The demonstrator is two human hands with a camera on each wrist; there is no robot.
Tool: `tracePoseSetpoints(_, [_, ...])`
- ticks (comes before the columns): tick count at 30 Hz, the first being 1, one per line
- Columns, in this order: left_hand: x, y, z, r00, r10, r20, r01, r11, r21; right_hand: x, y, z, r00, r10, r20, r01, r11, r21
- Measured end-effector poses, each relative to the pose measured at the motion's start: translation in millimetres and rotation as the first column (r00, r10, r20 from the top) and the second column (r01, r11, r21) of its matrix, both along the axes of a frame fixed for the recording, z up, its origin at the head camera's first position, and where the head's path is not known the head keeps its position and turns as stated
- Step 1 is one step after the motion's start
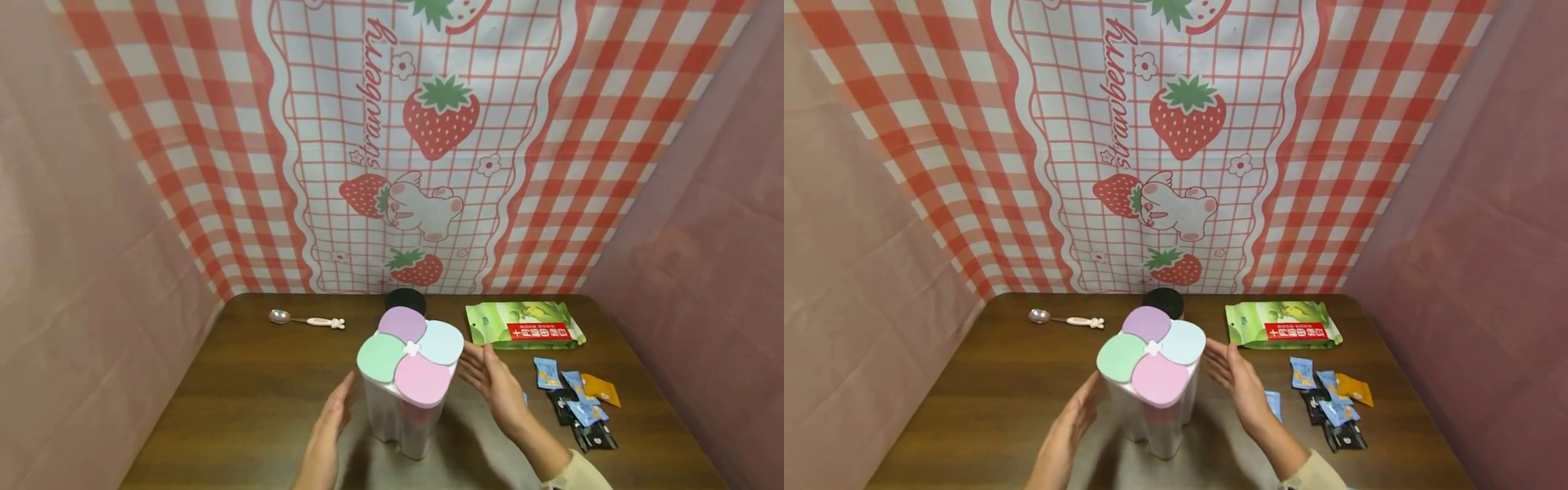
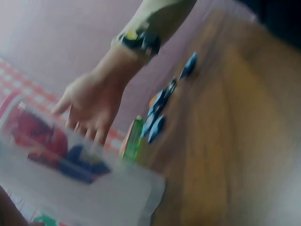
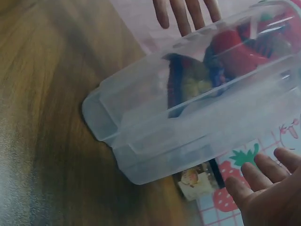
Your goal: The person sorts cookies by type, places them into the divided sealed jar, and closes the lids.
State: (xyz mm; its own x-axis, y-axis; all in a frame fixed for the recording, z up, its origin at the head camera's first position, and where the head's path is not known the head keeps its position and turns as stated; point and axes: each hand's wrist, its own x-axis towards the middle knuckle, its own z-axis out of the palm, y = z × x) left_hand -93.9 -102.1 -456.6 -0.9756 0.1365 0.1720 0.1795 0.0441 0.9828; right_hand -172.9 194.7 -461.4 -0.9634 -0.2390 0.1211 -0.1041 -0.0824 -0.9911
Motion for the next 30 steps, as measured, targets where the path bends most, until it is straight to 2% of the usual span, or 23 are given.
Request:
tracePoseSetpoints(5, [14.5, 12.4, -14.4, 0.995, 0.064, -0.071, -0.064, 0.998, 0.011, -1.6, -2, -4.8, 1.0, -0.025, 0.008, 0.025, 1.0, 0.004])
tracePoseSetpoints(9, [20.5, 17.8, -19.7, 0.992, 0.041, -0.121, -0.036, 0.998, 0.041, -0.8, -3, -6.4, 0.998, -0.047, 0.033, 0.046, 0.999, 0.028])
tracePoseSetpoints(14, [18.0, 18.0, -19.0, 0.982, 0.015, -0.189, -0.007, 0.999, 0.04, 3.6, -2, -7.1, 0.999, -0.02, 0.042, 0.018, 0.999, 0.04])
tracePoseSetpoints(17, [13.3, 17.3, -13.3, 0.981, 0.022, -0.194, -0.017, 0.999, 0.028, 6.3, 1, -7.5, 1.0, 0.026, 0.016, -0.026, 0.999, 0.039])
tracePoseSetpoints(19, [8.6, 15.6, -7.9, 0.985, 0.011, -0.171, -0.009, 1.0, 0.016, 8.8, 3, -7.3, 0.999, 0.042, 0.004, -0.042, 0.999, 0.033])
tracePoseSetpoints(23, [-2.9, 9.2, 5.8, 0.997, -0.045, -0.059, 0.045, 0.999, 0.003, 17.8, 6, -5.1, 0.997, 0.072, 0.001, -0.072, 0.996, 0.047])
tracePoseSetpoints(26, [-15.7, 3.5, 10.9, 0.995, -0.099, 0.008, 0.099, 0.995, 0.015, 27.1, 7, -4.8, 0.994, 0.108, -0.013, -0.107, 0.993, 0.05])
tracePoseSetpoints(30, [-34.5, -1.8, 13.7, 0.984, -0.161, 0.073, 0.156, 0.985, 0.07, 41.5, 8, -4.7, 0.981, 0.189, -0.042, -0.187, 0.981, 0.051])
